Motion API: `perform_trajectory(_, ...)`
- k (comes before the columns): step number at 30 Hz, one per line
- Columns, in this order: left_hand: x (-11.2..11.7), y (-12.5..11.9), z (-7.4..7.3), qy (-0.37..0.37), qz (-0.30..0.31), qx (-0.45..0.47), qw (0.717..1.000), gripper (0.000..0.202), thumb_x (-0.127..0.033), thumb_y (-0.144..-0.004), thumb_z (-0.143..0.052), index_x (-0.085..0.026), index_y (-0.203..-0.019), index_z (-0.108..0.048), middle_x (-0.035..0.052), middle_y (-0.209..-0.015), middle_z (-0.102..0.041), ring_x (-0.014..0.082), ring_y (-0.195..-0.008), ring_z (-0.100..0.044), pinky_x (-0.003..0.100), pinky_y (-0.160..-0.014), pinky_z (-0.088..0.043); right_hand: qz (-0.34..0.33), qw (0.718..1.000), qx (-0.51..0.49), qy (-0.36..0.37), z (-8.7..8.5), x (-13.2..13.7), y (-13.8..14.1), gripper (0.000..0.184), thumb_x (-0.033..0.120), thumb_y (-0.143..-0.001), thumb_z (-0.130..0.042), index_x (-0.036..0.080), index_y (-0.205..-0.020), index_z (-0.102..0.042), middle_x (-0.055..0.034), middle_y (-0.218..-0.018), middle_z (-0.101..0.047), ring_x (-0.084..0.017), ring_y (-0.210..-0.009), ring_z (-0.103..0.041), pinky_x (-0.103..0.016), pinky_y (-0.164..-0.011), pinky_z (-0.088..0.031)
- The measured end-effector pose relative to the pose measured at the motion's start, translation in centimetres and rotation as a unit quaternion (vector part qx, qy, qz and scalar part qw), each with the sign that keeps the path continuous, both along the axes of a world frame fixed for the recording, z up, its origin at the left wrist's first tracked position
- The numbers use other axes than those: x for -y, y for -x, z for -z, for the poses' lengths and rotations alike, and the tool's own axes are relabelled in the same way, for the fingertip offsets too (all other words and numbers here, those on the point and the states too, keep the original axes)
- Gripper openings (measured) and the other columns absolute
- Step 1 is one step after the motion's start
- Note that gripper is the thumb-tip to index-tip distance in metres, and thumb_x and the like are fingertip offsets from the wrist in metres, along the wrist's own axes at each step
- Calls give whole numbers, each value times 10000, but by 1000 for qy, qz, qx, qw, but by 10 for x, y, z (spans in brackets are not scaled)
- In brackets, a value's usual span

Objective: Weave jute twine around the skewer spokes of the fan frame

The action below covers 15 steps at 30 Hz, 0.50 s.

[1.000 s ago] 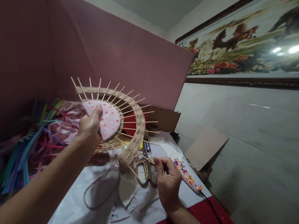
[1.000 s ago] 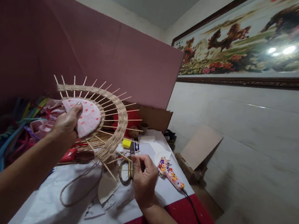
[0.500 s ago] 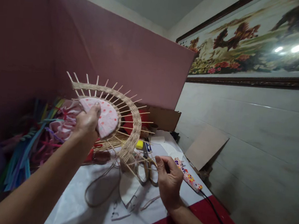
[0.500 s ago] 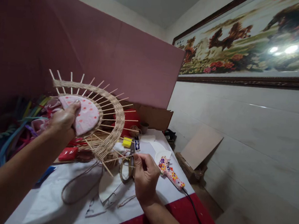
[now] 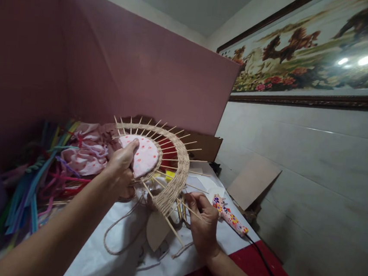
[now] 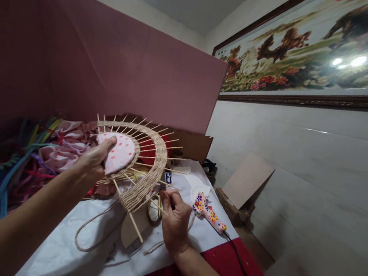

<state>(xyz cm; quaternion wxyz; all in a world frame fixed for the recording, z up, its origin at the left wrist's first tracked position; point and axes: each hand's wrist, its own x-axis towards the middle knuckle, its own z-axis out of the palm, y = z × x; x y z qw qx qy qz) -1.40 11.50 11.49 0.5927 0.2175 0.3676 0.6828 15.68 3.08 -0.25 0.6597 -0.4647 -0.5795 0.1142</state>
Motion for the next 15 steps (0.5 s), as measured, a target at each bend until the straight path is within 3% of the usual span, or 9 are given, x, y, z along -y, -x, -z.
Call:
perform_trajectory(5,-3,-3,10,-18,43,0,999,118,-139,-787,-506,-89,-702,-570,43,-512,-620,131,-388,-571,269,-488,-537,15,1000,-10,-8,-3,-2,0,154,294,-784,-521,163,-766,-600,-17,-702,-580,-129,-669,-519,-236,-637,-419)
perform_trajectory(10,-9,-4,15,3,35,29,999,109,-182,-795,-512,-100,-758,-574,32,-518,-622,144,-421,-596,271,-488,-538,1,999,-37,22,2,-6,1,215,347,-763,-536,158,-666,-566,23,-576,-505,-95,-543,-450,-197,-511,-377)
perform_trajectory(15,-3,-4,10,-9,45,36,998,106,-155,-799,-498,-93,-762,-575,34,-513,-619,126,-410,-581,268,-514,-542,-7,998,-40,38,0,-4,3,225,364,-768,-521,161,-681,-562,27,-568,-509,-94,-526,-444,-193,-488,-369)
